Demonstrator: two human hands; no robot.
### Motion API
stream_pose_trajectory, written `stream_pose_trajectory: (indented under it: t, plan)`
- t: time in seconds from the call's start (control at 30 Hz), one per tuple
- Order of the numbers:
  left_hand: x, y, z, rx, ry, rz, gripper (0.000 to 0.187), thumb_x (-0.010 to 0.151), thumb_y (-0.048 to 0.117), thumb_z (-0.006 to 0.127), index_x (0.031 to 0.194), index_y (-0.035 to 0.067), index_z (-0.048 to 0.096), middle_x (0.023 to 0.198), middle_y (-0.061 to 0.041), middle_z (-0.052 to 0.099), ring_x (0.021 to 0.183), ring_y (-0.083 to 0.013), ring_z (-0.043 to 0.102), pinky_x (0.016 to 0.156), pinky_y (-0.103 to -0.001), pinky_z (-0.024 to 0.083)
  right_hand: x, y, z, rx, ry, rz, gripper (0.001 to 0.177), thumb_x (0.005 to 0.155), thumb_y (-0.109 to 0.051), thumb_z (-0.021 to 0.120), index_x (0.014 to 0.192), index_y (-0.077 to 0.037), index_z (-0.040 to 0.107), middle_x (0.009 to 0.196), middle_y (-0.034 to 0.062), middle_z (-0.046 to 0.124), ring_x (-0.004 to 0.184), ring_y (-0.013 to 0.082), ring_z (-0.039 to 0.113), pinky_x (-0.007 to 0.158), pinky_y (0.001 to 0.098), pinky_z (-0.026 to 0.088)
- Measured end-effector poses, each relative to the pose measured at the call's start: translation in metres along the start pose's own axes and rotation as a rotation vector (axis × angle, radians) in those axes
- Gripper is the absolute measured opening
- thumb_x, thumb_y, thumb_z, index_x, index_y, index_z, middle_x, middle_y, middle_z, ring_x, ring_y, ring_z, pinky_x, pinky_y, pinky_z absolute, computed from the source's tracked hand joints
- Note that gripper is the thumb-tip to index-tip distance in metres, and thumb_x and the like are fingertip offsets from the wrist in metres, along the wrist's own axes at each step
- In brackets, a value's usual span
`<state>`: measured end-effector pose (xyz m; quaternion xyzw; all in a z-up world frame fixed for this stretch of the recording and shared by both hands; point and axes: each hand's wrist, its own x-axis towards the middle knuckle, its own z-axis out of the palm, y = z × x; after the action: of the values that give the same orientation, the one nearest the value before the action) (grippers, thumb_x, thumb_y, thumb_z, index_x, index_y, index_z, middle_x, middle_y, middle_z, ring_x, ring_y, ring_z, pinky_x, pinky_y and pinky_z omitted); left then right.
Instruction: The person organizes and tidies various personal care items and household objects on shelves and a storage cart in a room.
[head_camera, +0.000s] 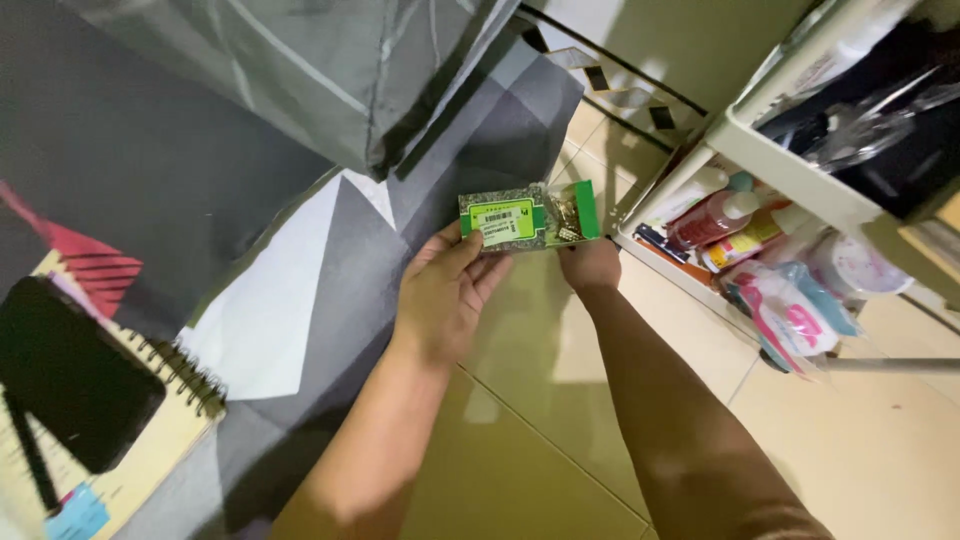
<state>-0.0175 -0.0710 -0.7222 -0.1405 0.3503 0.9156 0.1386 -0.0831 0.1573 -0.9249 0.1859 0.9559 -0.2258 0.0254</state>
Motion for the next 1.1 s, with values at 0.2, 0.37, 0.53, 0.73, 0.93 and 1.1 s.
stream_pose_trajectory:
  t: [0.2,0.37,0.53,0.73,0.93,1.1]
  plan:
    - [0.017,-0.003,-0.007,-0.018,0.006,-0.035,0.024,0.103,0.008,0.053,0.124,-0.001,0.061,0.115,-0.012,0.069,0.107,-0.0228,0.068,0.099,-0.036,0.058,-0.042,-0.016,-0.085,0.318,-0.01,-0.157,0.029,0.085,-0.033,0.081,0.099,-0.007,0.08,0.09,0.0163,0.076,0.079,0.0306,0.073,0.076,0.0411,0.057]
    - [0.031,0.009,0.009,0.002,-0.043,-0.031,0.021,0.1,0.002,0.054,0.12,-0.001,0.06,0.11,-0.013,0.069,0.101,-0.0256,0.069,0.096,-0.041,0.057,-0.053,-0.02,-0.161,0.805,0.027,-0.03,0.019,0.089,-0.019,0.076,0.092,0.0,0.079,0.076,0.0077,0.076,0.066,0.011,0.068,0.064,0.0281,0.055]
    - [-0.016,0.074,0.094,0.048,-0.041,-0.016,0.026,0.1,0.005,0.049,0.124,0.003,0.059,0.11,-0.011,0.07,0.097,-0.0221,0.071,0.094,-0.039,0.059,-0.08,-0.069,-0.291,0.868,0.189,-0.131,0.013,0.091,-0.013,0.074,0.096,-0.003,0.081,0.081,0.0026,0.074,0.069,0.0094,0.06,0.064,0.0268,0.049]
    - [-0.073,0.115,0.116,0.093,-0.202,0.062,0.032,0.101,0.007,0.048,0.132,0.003,0.056,0.116,-0.013,0.07,0.098,-0.0216,0.071,0.094,-0.038,0.057,-0.119,-0.14,-0.405,0.972,0.315,-0.278,0.013,0.092,-0.014,0.079,0.1,-0.005,0.081,0.088,0.0004,0.072,0.075,0.0078,0.058,0.069,0.0238,0.045]
    - [-0.076,0.096,0.108,0.052,-0.193,0.062,0.035,0.102,0.008,0.05,0.136,0.003,0.054,0.12,-0.012,0.067,0.102,-0.0235,0.069,0.093,-0.039,0.056,-0.148,-0.182,-0.409,0.92,0.13,-0.391,0.011,0.087,-0.013,0.08,0.095,-0.005,0.081,0.088,0.0012,0.077,0.074,0.007,0.064,0.068,0.0222,0.051]
    - [-0.08,0.097,0.118,0.081,-0.196,0.043,0.037,0.101,0.009,0.049,0.137,0.003,0.054,0.121,-0.011,0.066,0.103,-0.0234,0.068,0.094,-0.039,0.057,-0.153,-0.187,-0.391,0.845,0.096,-0.373,0.011,0.088,-0.011,0.078,0.095,-0.004,0.081,0.084,0.0029,0.076,0.071,0.0085,0.064,0.066,0.0247,0.053]
